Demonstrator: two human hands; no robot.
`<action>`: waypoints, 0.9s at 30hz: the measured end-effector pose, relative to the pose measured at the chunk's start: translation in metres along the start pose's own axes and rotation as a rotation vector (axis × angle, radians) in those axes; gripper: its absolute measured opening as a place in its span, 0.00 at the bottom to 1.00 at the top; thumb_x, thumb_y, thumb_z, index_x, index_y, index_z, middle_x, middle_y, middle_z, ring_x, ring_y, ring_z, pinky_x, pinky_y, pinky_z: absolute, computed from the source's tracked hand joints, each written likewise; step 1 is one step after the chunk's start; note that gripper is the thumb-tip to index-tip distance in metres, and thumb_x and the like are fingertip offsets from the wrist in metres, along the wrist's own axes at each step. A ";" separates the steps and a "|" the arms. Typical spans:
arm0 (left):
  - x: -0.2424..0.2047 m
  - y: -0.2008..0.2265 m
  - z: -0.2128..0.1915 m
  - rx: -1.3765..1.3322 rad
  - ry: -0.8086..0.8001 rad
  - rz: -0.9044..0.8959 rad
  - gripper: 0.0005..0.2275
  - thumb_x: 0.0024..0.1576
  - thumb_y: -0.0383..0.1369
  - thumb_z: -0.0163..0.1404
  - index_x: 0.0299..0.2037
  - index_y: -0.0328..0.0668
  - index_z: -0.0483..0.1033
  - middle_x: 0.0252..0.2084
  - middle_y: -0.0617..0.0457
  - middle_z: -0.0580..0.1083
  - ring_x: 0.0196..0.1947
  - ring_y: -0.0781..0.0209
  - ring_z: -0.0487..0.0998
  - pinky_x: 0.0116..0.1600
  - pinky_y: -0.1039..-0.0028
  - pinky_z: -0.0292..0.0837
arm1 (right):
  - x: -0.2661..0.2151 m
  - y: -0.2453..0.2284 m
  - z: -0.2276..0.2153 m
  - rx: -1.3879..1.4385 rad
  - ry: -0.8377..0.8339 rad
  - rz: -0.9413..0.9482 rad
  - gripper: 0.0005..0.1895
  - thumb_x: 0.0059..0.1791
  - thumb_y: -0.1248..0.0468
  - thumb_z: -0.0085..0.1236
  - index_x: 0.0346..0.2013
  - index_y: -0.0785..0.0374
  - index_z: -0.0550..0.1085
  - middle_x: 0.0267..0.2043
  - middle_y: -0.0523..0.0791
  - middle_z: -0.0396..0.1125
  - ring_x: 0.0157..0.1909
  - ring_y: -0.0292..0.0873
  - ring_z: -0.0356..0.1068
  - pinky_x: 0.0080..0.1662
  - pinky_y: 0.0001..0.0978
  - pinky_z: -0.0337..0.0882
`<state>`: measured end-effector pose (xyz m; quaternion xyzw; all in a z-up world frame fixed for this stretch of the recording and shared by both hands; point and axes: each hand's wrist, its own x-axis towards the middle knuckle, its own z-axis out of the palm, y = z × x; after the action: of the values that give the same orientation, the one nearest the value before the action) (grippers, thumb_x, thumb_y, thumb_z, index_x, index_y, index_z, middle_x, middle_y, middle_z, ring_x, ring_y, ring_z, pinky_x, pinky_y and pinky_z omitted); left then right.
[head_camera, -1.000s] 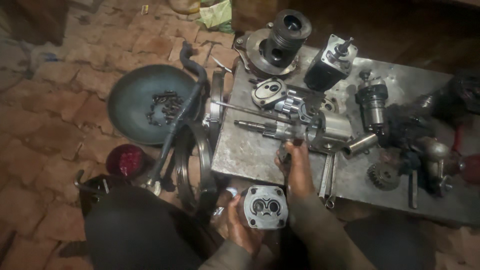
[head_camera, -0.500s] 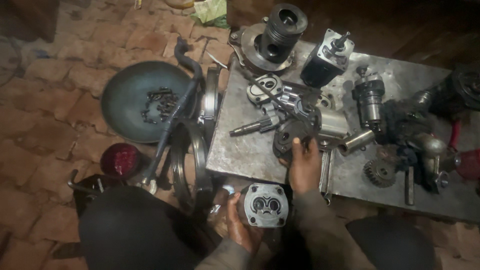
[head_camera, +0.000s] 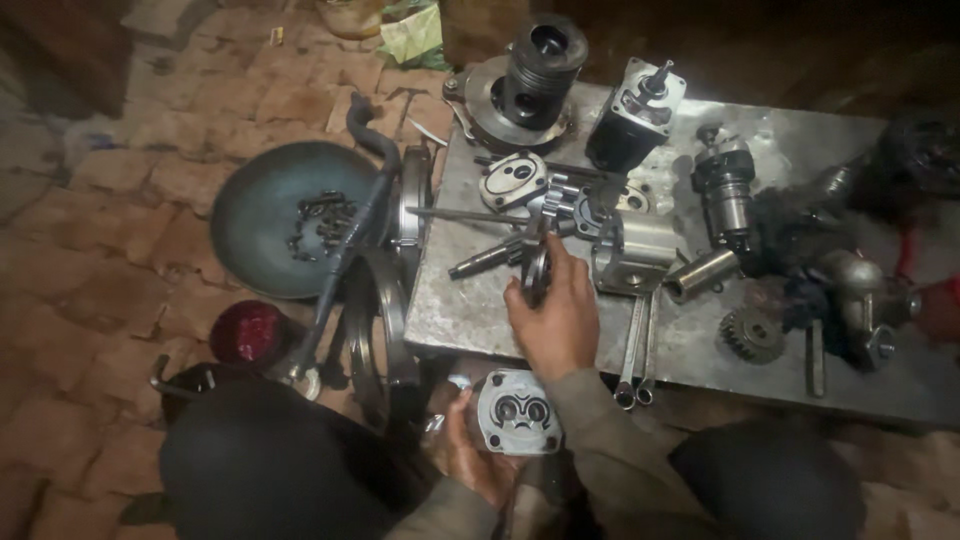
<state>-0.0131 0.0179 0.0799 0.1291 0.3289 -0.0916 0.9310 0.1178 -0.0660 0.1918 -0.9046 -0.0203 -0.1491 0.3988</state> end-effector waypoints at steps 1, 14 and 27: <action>-0.002 0.000 0.002 0.001 0.037 0.043 0.24 0.51 0.52 0.48 0.51 0.47 0.78 0.47 0.48 0.80 0.46 0.46 0.82 0.48 0.47 0.79 | 0.001 0.000 0.000 -0.018 0.006 -0.039 0.38 0.45 0.57 0.63 0.68 0.59 0.63 0.55 0.52 0.64 0.53 0.55 0.68 0.53 0.47 0.70; -0.036 0.010 0.036 0.007 -0.064 0.175 0.22 0.55 0.53 0.46 0.50 0.47 0.77 0.46 0.49 0.79 0.45 0.51 0.81 0.48 0.57 0.78 | -0.052 -0.007 -0.067 0.257 -0.292 0.076 0.38 0.44 0.52 0.67 0.65 0.58 0.66 0.62 0.51 0.63 0.61 0.52 0.67 0.58 0.44 0.72; -0.051 0.013 0.086 0.483 0.015 0.439 0.19 0.66 0.44 0.38 0.52 0.37 0.75 0.47 0.47 0.75 0.49 0.58 0.77 0.53 0.68 0.73 | -0.078 0.015 -0.086 0.280 -0.188 -0.260 0.52 0.40 0.49 0.69 0.71 0.66 0.57 0.66 0.57 0.57 0.68 0.56 0.62 0.66 0.46 0.65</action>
<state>0.0022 0.0091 0.1795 0.4148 0.2691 0.0367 0.8684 0.0243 -0.1326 0.2135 -0.8400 -0.1942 -0.1101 0.4946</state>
